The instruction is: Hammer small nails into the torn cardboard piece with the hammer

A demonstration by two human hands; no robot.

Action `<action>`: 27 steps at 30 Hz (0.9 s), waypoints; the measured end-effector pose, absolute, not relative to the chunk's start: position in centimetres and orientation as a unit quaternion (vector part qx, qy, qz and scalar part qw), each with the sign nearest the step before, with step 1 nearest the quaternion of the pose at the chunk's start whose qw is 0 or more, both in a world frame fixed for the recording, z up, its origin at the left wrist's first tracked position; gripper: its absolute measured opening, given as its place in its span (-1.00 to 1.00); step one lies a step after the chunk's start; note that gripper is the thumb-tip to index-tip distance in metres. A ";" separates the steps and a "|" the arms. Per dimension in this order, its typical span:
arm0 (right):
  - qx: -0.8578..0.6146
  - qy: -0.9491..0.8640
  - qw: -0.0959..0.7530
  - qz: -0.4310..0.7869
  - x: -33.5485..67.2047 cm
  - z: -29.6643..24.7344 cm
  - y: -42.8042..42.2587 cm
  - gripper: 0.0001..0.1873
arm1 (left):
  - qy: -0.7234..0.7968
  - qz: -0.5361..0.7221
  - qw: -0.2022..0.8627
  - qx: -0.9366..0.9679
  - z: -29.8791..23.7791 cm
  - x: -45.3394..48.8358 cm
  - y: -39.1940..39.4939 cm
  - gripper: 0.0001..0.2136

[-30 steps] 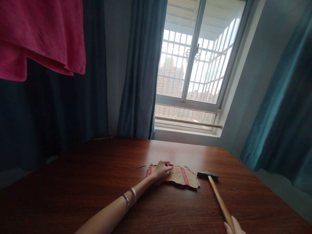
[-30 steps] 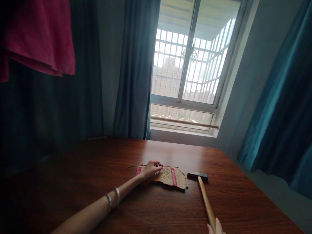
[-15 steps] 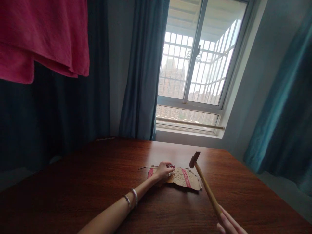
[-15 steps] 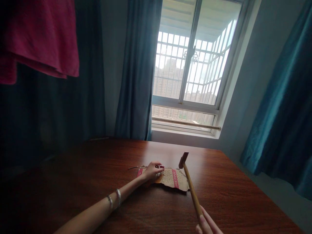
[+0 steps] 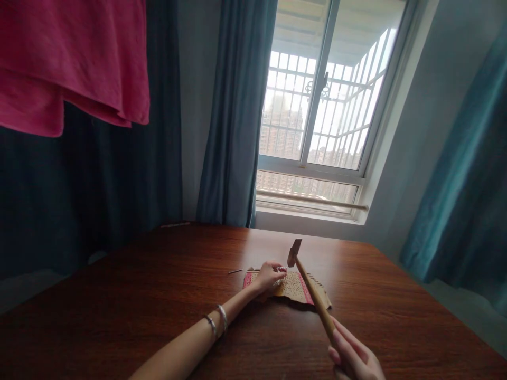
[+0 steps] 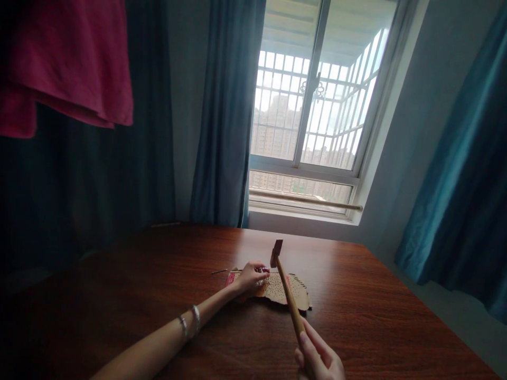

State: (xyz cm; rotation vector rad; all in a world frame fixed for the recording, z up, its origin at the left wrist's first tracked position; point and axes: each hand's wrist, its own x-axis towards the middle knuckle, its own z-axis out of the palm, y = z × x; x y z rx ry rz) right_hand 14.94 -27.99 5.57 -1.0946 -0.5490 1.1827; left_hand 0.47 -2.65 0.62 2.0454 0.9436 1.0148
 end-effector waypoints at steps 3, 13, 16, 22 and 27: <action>-0.490 -0.247 0.657 0.518 14.9 5.5 -27.8 -0.23 | 0.363 0.385 0.332 0.781 0.8 0.4 -2.8 -0.81; -0.483 -0.251 0.646 0.535 14.8 5.8 -27.9 -0.25 | 0.360 0.384 0.341 0.779 0.9 0.4 -2.9 -0.81; -0.487 -0.256 0.643 0.533 14.6 5.8 -27.9 -0.26 | 0.358 0.385 0.339 0.780 0.8 0.4 -2.7 -0.81; -0.489 -0.244 0.652 0.526 14.0 5.4 -27.8 -0.22 | 0.357 0.379 0.339 0.784 0.9 0.4 -2.8 -0.80; -0.493 -0.245 0.657 0.514 13.6 5.8 -27.8 -0.19 | 0.356 0.375 0.335 0.787 1.3 0.3 -3.1 -0.81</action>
